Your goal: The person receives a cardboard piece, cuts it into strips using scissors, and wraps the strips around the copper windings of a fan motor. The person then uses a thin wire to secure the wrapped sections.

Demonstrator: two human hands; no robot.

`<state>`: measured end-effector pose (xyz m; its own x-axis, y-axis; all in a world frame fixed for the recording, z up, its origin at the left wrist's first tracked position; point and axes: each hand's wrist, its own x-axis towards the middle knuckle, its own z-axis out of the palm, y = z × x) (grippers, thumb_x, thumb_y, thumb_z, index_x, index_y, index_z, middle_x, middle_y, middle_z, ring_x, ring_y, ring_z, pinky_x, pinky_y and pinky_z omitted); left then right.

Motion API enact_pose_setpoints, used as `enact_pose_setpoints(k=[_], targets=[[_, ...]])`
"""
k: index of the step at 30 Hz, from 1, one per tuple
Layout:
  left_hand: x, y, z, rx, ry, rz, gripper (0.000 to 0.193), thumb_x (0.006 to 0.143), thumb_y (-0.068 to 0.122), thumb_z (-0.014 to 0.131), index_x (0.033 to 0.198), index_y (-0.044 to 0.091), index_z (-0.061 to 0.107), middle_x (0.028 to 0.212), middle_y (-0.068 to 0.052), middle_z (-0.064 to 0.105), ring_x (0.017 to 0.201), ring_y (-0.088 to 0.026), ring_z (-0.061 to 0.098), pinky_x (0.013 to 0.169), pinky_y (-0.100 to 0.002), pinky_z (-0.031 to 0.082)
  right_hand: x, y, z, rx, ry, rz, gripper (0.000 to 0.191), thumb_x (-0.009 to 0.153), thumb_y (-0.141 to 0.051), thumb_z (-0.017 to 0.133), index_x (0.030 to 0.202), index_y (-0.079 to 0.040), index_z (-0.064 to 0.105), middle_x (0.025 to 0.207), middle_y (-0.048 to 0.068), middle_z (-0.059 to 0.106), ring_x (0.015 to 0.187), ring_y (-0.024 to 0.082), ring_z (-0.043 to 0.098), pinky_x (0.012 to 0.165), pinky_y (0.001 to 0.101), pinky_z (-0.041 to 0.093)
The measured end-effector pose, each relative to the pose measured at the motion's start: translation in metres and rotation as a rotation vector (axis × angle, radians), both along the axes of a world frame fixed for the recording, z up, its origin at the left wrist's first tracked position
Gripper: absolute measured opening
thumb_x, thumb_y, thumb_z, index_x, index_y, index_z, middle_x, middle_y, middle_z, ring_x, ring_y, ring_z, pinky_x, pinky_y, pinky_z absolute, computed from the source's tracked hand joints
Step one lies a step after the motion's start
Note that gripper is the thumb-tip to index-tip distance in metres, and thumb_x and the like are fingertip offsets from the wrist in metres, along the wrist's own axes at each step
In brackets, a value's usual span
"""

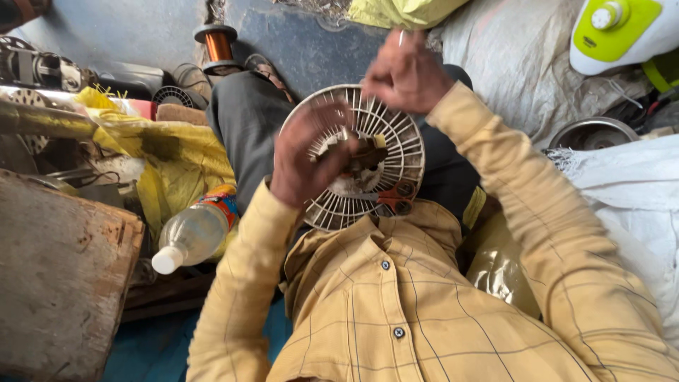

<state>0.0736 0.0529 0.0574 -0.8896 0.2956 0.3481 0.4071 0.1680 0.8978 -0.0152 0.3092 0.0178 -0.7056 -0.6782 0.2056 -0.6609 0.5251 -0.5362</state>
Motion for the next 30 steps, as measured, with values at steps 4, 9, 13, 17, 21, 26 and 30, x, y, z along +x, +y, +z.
enact_pose_setpoints(k=[4, 9, 13, 17, 21, 26, 30], targets=[[-0.045, 0.009, -0.024, -0.372, -0.085, -0.037, 0.033, 0.087, 0.03, 0.094, 0.086, 0.003, 0.075, 0.079, -0.012, 0.067, 0.07, -0.028, 0.065, 0.066, -0.039, 0.051, 0.01, -0.022, 0.041, 0.001, 0.441, -0.12, 0.023, 0.103, -0.025, 0.075, 0.087, -0.009, 0.073, 0.07, 0.006, 0.056, 0.066, 0.02, 0.05, 0.06, 0.0369, 0.042], [-0.049, -0.018, -0.017, -0.187, -0.155, -0.244, 0.009, 0.086, 0.013, 0.08, 0.093, 0.008, 0.076, 0.088, -0.007, 0.072, 0.081, -0.022, 0.071, 0.074, -0.035, 0.056, 0.097, -0.043, 0.094, 0.113, 0.198, 0.207, 0.02, 0.085, -0.009, 0.062, 0.068, -0.01, 0.052, 0.068, 0.007, 0.049, 0.07, 0.023, 0.054, 0.067, 0.0425, 0.048], [0.012, -0.01, 0.003, 0.005, -0.113, -0.047, 0.013, 0.088, 0.017, 0.079, 0.1, 0.011, 0.079, 0.128, -0.012, 0.067, 0.121, -0.029, 0.063, 0.105, -0.043, 0.052, 0.106, -0.022, 0.117, 0.142, 0.185, 0.194, 0.015, 0.076, -0.005, 0.069, 0.066, -0.012, 0.06, 0.064, 0.003, 0.053, 0.073, 0.023, 0.059, 0.081, 0.0489, 0.053], [0.053, 0.015, -0.005, -0.591, 0.355, 0.09, 0.018, 0.097, 0.023, 0.073, 0.113, 0.018, 0.079, 0.162, -0.011, 0.039, 0.153, -0.039, 0.028, 0.125, -0.059, 0.024, 0.068, 0.002, 0.11, -0.05, 0.103, 0.12, 0.009, 0.082, -0.015, 0.079, 0.085, -0.009, 0.073, 0.076, 0.006, 0.062, 0.088, 0.028, 0.064, 0.084, 0.0445, 0.049], [0.059, 0.011, -0.013, -0.611, 0.396, 0.103, 0.019, 0.103, 0.022, 0.07, 0.117, 0.012, 0.077, 0.168, -0.009, 0.034, 0.158, -0.039, 0.023, 0.131, -0.058, 0.022, 0.04, 0.018, 0.065, -0.263, -0.164, 0.077, 0.018, 0.093, -0.025, 0.081, 0.091, -0.009, 0.073, 0.082, 0.005, 0.067, 0.089, 0.02, 0.065, 0.088, 0.0393, 0.05], [0.053, 0.006, -0.003, -0.585, 0.437, 0.088, 0.014, 0.099, 0.021, 0.073, 0.108, 0.011, 0.074, 0.163, -0.01, 0.038, 0.154, -0.04, 0.029, 0.128, -0.059, 0.026, 0.018, 0.023, -0.01, -0.221, -0.371, -0.07, 0.014, 0.095, -0.028, 0.08, 0.093, -0.014, 0.079, 0.079, -0.001, 0.065, 0.069, 0.014, 0.054, 0.062, 0.0348, 0.043], [0.038, 0.018, 0.001, -0.089, 0.124, 0.194, 0.014, 0.099, 0.02, 0.075, 0.099, 0.007, 0.07, 0.14, -0.012, 0.057, 0.127, -0.034, 0.061, 0.105, -0.045, 0.055, -0.005, 0.007, -0.019, -0.127, -0.172, -0.178, 0.02, 0.097, -0.033, 0.084, 0.087, -0.015, 0.08, 0.072, -0.002, 0.063, 0.06, 0.01, 0.049, 0.051, 0.0315, 0.038]])
